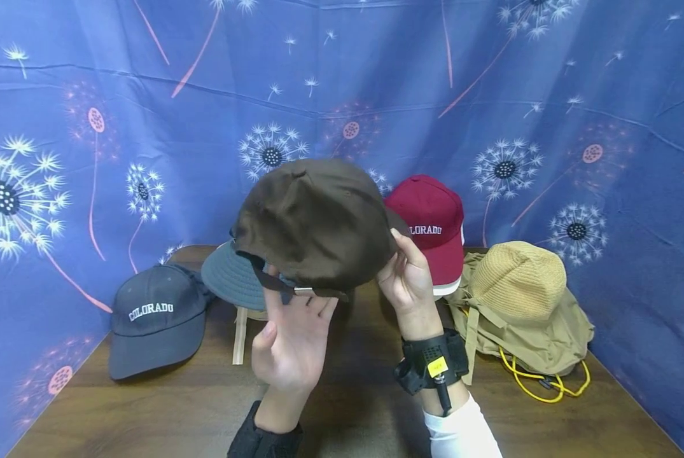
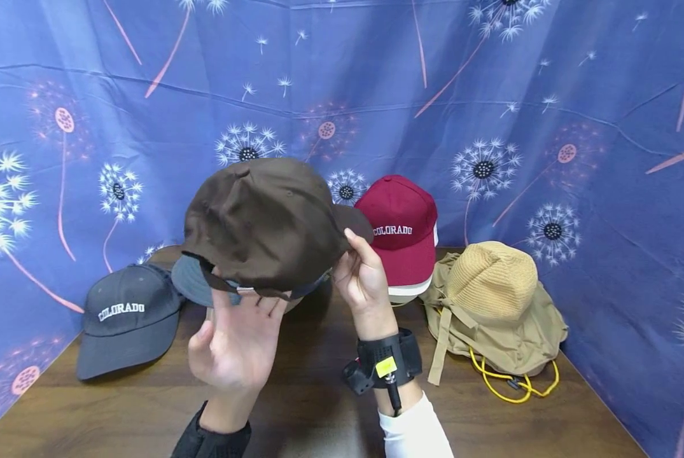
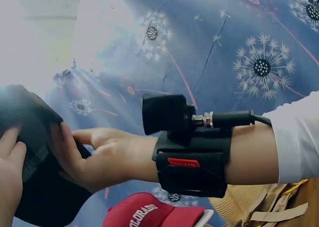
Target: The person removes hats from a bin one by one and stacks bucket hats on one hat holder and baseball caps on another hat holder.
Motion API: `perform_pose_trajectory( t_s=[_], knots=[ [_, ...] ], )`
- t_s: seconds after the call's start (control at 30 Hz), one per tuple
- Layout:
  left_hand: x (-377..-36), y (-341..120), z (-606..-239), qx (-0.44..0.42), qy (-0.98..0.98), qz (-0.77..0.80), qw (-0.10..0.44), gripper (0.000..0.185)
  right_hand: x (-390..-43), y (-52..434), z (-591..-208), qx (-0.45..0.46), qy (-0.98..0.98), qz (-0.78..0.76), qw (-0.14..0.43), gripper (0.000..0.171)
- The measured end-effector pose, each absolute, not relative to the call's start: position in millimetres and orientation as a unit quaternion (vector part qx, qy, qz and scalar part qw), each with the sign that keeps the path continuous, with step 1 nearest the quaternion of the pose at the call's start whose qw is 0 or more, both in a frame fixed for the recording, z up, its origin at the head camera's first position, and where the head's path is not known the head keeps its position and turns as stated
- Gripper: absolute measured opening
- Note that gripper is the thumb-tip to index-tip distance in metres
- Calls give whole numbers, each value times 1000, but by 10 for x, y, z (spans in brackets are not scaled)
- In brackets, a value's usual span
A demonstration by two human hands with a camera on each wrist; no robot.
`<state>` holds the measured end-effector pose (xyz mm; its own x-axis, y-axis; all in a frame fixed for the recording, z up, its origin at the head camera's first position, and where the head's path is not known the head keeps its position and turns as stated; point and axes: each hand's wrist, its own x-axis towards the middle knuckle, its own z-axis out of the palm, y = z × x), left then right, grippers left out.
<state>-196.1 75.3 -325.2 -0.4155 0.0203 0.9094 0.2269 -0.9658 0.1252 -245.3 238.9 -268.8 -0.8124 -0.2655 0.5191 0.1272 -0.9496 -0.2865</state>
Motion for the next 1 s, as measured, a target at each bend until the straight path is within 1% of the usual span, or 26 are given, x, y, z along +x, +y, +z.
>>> perform_pose_trajectory(
  t_s=[0.1,0.17,0.23,0.3,0.43,0.57,0.67,0.8,0.87,1.0],
  knots=[
    [-1996,790,-3248,-519,-116,-846,37,58,-2423,2350,-2652,-283,123,-948,75,24],
    [-2008,829,-3254,-508,-123,-852,21,48,-2401,2324,-2639,-278,132,-950,52,27],
    [-2008,868,-3247,-496,-132,-858,9,46,-2382,2292,-2630,-273,148,-950,21,28],
    [-2004,899,-3229,-484,-143,-864,1,43,-2361,2254,-2623,-266,168,-949,-16,25],
    [-1988,922,-3165,-452,-178,-874,-9,42,-2323,2161,-2620,-248,207,-940,-109,13],
    [-1968,903,-3069,-400,-263,-878,-15,37,-2289,2076,-2649,-245,269,-910,-200,13],
    [-1952,897,-2977,-342,-341,-876,-11,31,-2270,2031,-2679,-268,297,-882,-249,16],
    [-1937,910,-2871,-254,-393,-884,1,18,-2245,1985,-2720,-298,321,-849,-294,24],
    [-1932,920,-2835,-225,-400,-888,11,13,-2233,1961,-2741,-307,337,-834,-311,25],
    [-1936,935,-2794,-187,-389,-901,39,8,-2224,1931,-2777,-333,351,-818,-310,27]
  ],
)
